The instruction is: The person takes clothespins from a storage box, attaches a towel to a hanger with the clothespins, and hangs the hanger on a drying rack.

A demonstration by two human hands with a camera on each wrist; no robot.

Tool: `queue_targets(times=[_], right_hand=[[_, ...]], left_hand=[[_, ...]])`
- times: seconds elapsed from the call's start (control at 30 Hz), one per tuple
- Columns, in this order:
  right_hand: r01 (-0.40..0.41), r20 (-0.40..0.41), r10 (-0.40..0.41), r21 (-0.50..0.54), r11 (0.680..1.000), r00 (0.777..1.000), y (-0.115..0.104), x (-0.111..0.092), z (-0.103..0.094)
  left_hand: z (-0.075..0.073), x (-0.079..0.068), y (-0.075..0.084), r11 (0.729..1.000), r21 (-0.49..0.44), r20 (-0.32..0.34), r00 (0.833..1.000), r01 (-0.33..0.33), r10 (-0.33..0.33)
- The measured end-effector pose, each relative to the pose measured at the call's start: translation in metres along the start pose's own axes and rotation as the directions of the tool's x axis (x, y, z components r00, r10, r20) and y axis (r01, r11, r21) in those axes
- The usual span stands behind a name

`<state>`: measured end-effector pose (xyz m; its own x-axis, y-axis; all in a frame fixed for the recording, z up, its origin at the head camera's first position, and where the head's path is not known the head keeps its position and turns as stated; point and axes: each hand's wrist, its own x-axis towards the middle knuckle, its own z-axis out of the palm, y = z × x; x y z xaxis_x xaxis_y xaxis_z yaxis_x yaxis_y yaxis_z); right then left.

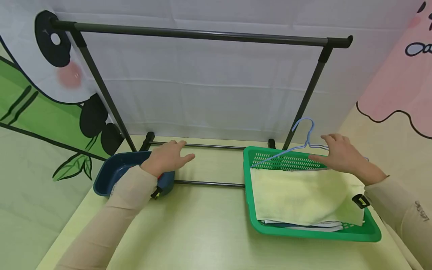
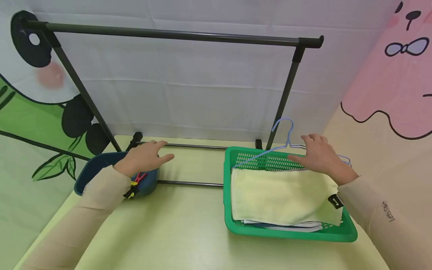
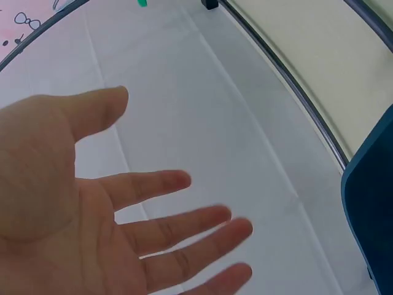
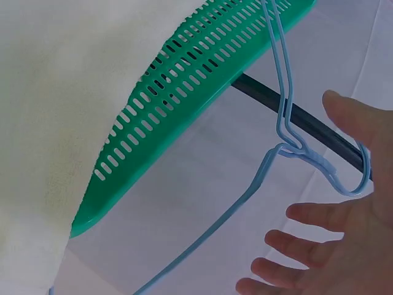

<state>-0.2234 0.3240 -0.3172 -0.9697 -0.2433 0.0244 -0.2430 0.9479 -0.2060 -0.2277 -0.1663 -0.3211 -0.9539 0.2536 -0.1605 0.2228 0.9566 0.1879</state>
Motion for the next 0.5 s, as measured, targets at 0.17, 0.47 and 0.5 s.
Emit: queue_targets(times=[0.17, 0.47, 0.5], right_hand=[[0.018, -0.029, -0.018, 0.027, 0.999, 0.999, -0.002, 0.002, -0.001], [0.078, -0.068, -0.076, 0.022, 0.997, 0.995, 0.000, 0.002, -0.003], [0.083, -0.069, -0.082, 0.022, 0.996, 0.994, 0.000, 0.002, -0.003]], left_hand=[[-0.009, -0.003, -0.010, 0.999, -0.009, -0.012, 0.999, -0.051, 0.051], [-0.013, -0.004, -0.035, 0.997, -0.068, 0.052, 0.998, -0.031, 0.035], [-0.013, -0.003, -0.038, 0.998, -0.064, 0.063, 0.997, -0.030, 0.034]])
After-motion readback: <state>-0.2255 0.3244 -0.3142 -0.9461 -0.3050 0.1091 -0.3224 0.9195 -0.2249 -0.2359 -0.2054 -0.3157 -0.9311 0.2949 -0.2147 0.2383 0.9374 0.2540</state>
